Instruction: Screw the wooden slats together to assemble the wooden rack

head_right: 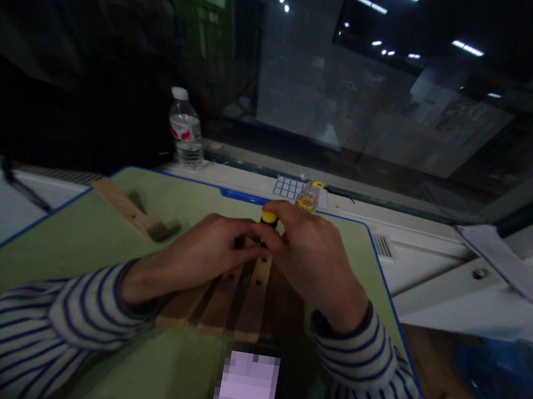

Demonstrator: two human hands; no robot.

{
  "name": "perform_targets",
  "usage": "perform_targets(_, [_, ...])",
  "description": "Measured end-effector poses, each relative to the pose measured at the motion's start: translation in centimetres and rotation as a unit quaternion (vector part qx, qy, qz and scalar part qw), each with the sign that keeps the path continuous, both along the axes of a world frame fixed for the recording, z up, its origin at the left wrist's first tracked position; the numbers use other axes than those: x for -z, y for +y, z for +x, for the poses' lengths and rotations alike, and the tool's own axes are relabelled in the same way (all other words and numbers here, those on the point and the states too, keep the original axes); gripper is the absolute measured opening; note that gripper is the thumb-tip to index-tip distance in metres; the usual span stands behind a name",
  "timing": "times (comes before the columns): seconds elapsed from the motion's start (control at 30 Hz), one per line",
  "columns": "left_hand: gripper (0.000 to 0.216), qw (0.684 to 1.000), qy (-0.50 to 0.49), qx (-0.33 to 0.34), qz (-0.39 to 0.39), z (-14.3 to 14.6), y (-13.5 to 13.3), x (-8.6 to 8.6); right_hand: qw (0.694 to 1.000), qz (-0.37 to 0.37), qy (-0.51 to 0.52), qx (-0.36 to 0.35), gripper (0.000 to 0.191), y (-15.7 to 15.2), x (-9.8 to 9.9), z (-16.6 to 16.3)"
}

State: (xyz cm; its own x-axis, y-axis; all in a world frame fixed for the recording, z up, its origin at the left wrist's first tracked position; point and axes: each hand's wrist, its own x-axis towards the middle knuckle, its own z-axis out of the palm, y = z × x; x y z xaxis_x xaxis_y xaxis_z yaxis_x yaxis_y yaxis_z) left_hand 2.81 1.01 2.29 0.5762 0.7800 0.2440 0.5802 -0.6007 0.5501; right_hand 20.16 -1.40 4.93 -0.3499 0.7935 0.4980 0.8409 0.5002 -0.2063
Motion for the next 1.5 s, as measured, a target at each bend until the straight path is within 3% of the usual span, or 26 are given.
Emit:
perform_targets(0.17, [0.019, 1.000, -0.006, 0.013, -0.008, -0.07, 0.13, 0.13, 1.000, -0.023, 0.014, -0.003, 0.025, -0.15, 0.00, -0.11])
perform_targets(0.43, [0.019, 0.999, -0.018, 0.038, -0.019, -0.24, 0.46, 0.51, 0.994, -0.036, 0.047, -0.088, 0.036, -0.37, -0.37, 0.46])
perform_targets(0.97, [0.020, 1.000, -0.011, 0.017, -0.015, -0.28, 0.33, 0.13, 1.000, 0.005, -0.021, -0.004, 0.027, -0.12, -0.26, 0.41])
perform_targets(1.5, [0.019, 1.000, -0.007, 0.019, -0.015, -0.03, 0.40, 0.62, 0.999, -0.014, -0.026, 0.024, 0.026, -0.35, -0.60, -0.01])
